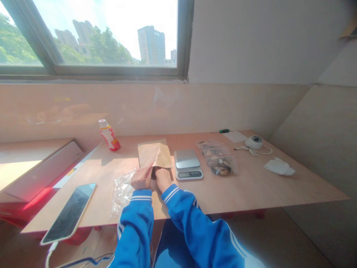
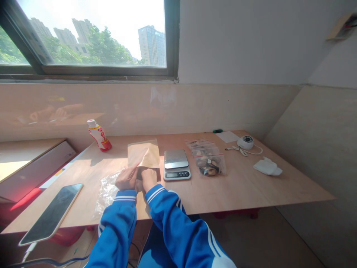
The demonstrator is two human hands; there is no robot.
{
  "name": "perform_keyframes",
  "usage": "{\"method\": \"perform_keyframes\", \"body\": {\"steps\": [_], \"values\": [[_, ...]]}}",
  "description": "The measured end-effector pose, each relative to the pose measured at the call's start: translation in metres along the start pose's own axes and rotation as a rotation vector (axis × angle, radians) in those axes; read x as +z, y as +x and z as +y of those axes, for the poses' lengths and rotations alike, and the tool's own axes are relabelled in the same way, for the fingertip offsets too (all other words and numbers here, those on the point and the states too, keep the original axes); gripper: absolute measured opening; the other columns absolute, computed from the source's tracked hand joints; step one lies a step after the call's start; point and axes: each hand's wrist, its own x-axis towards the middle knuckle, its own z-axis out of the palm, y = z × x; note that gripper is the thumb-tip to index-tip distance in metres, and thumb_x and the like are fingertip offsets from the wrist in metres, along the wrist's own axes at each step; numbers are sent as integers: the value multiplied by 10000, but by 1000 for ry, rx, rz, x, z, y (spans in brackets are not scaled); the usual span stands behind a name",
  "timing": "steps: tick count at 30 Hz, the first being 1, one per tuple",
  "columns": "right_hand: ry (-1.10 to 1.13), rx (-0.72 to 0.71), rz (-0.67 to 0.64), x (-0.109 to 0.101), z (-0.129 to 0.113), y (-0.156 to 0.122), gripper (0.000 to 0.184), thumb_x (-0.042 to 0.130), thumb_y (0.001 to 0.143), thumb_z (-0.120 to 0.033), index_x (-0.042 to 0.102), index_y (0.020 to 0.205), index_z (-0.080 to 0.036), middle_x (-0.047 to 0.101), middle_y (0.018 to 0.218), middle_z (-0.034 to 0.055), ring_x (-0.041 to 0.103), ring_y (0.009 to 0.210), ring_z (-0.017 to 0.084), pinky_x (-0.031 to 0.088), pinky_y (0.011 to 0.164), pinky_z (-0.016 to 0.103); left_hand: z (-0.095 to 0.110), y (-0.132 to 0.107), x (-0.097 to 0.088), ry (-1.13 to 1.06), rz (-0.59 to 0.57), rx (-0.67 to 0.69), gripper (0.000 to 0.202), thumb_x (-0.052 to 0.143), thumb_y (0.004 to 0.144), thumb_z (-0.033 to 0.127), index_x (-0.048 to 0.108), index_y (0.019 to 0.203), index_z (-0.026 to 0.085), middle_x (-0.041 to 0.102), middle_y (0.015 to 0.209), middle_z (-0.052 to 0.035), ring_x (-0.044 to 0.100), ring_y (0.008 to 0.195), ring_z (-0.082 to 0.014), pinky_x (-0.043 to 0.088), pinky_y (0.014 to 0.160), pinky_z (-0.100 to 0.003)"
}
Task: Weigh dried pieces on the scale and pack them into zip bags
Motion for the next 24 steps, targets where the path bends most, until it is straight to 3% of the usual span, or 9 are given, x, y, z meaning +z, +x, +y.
{"method": "perform_keyframes", "body": {"steps": [8,13,17,20,24], "values": [[-60,-83,15,-5,2,-13,259,440,898,-75,624,1074,-122,678,982,135,602,965,237,472,826,329,4,3,-2,3,97,95,220,566,860,267,727,1006,235,728,704,-21,574,587,-145,410,594,-238],[-28,-240,167,3,12,-23,177,470,904,-122,637,959,-142,653,942,119,574,946,234,492,823,358,3,5,-1,-22,106,116,235,584,850,247,713,1045,247,731,716,-10,592,599,-134,421,600,-229],[123,-297,303,5,25,-29,221,461,904,-114,637,1034,-151,655,944,99,581,939,223,517,823,359,4,5,0,-11,135,98,230,587,849,251,715,1040,251,737,738,-14,602,609,-142,430,618,-239],[314,-342,405,-6,32,-37,265,436,909,-112,658,1039,-176,680,933,84,609,916,209,525,822,359,7,5,-1,-17,124,63,214,579,854,260,726,1010,250,737,739,-12,599,613,-145,431,626,-243],[546,-334,497,-37,37,-58,219,492,898,-170,690,983,-212,709,925,64,644,872,190,527,796,329,9,5,-3,-41,104,38,214,565,863,264,723,1007,251,742,762,-11,609,641,-151,432,655,-251]]}}
